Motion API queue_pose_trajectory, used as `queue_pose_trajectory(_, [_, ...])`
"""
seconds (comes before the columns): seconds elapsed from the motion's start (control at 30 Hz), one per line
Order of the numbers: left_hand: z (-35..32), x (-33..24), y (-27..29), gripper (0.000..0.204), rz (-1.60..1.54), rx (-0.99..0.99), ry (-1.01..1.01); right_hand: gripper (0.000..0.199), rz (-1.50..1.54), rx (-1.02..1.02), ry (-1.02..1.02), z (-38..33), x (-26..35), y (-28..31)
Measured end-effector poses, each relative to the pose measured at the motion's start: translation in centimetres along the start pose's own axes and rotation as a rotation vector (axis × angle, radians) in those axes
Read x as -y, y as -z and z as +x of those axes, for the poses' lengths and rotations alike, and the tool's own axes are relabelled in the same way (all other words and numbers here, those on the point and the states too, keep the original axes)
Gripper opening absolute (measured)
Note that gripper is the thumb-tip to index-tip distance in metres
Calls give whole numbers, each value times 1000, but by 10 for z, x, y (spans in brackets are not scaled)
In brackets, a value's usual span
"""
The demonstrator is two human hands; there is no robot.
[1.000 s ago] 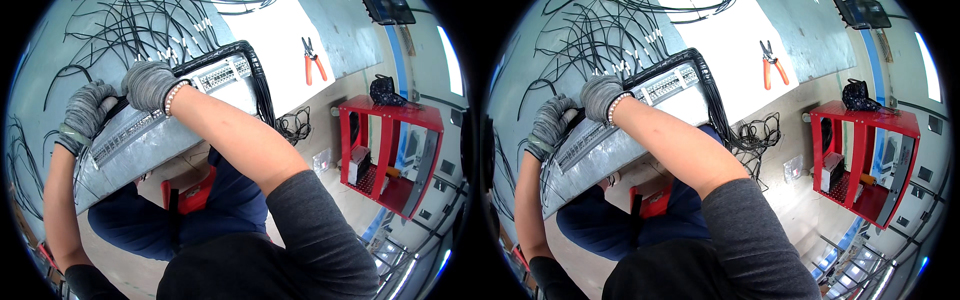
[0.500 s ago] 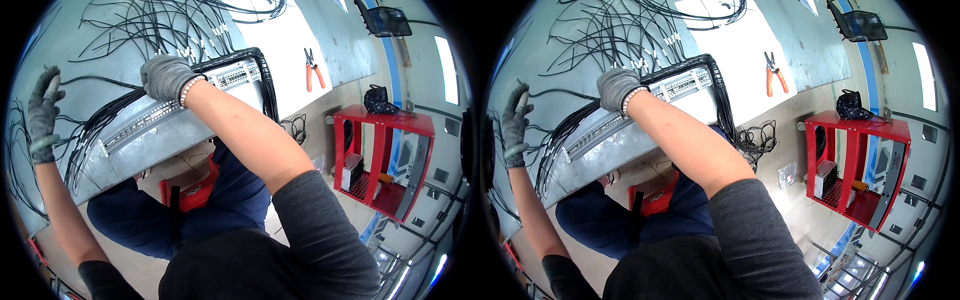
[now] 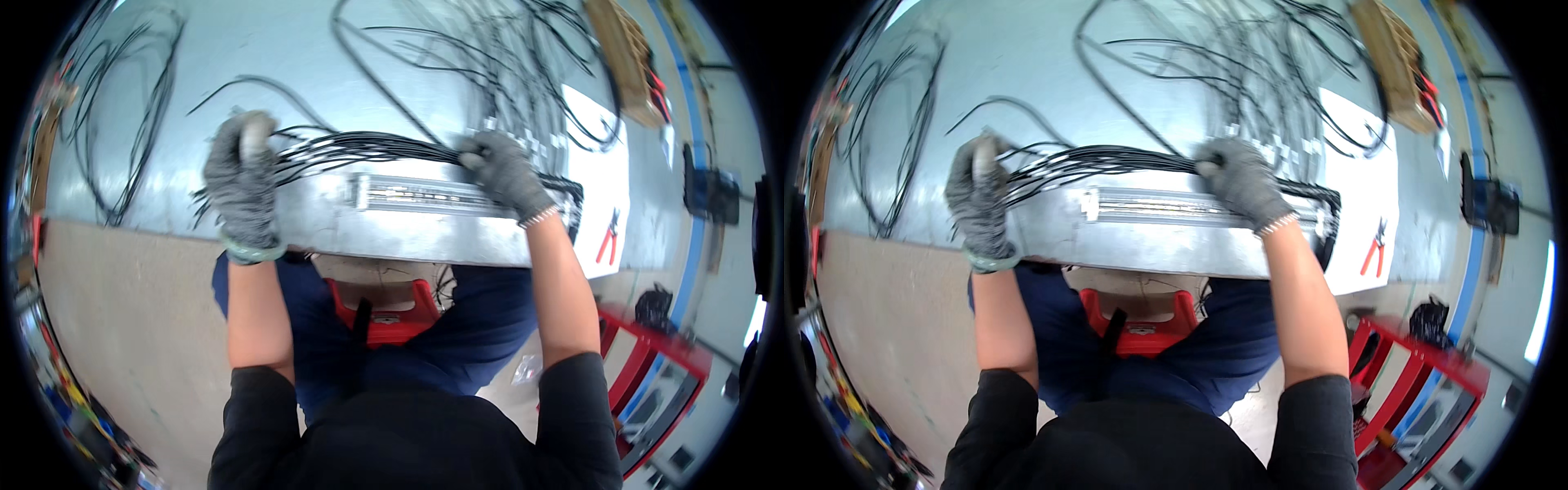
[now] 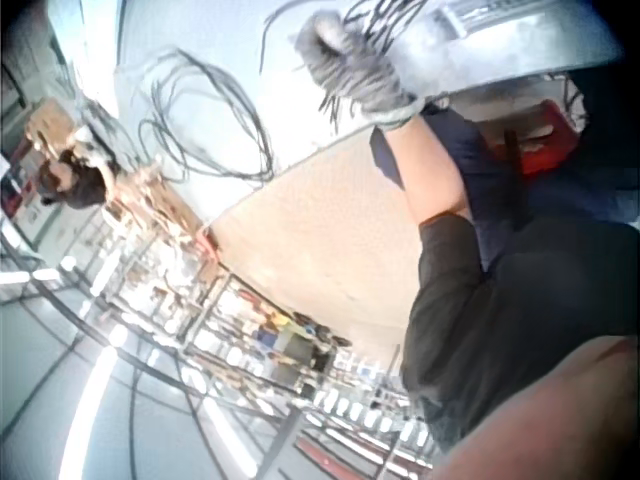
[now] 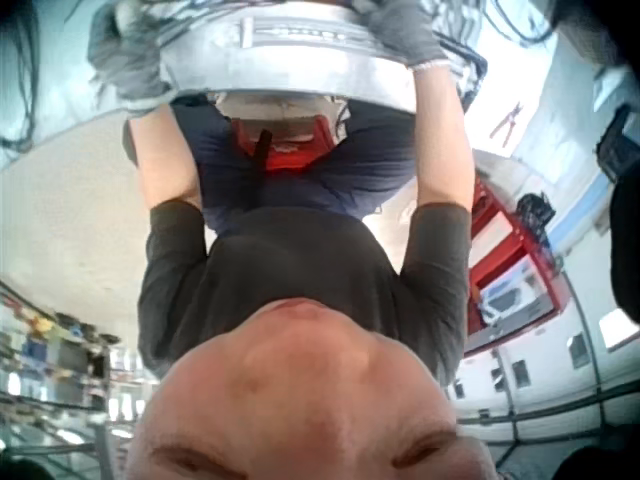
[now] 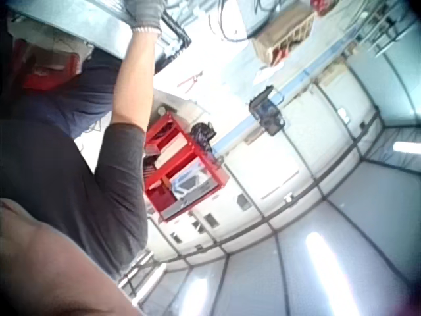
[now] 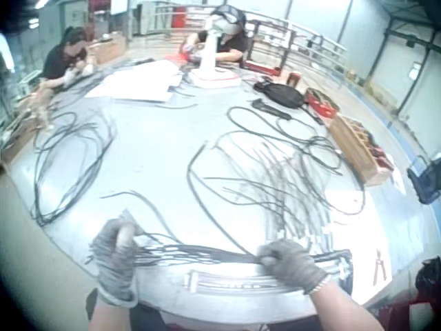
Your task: The person sits at a metal workbench and repeatedly picks up black wires, aligns them, and inserts them into a terminal block. The person handles the wires one at a time, organizing them into the block's slots.
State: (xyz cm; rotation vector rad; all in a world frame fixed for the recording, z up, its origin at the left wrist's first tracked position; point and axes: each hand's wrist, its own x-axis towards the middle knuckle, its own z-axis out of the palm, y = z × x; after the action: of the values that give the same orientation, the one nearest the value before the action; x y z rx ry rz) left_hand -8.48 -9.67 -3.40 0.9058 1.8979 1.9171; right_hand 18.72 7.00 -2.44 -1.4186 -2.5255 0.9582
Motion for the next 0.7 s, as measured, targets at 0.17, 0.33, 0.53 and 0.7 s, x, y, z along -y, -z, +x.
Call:
queue_pose_trajectory(0.17, [10, -6, 21, 22, 0, 101, 284, 20, -12, 58, -136, 1, -6, -5])
queue_pose_trajectory(0.33, [8, 6, 35, 16, 191, 88, 221, 17, 24, 48, -178, -4, 9, -4])
queue_pose_trajectory(0.53, [9, 5, 36, 13, 263, 204, 157, 19, -79, 2, -60, -6, 2, -1])
queue_pose_trajectory(0.7, [3, 11, 40, 13, 376, 403, 231, 20, -239, -76, -6, -9, 22, -4])
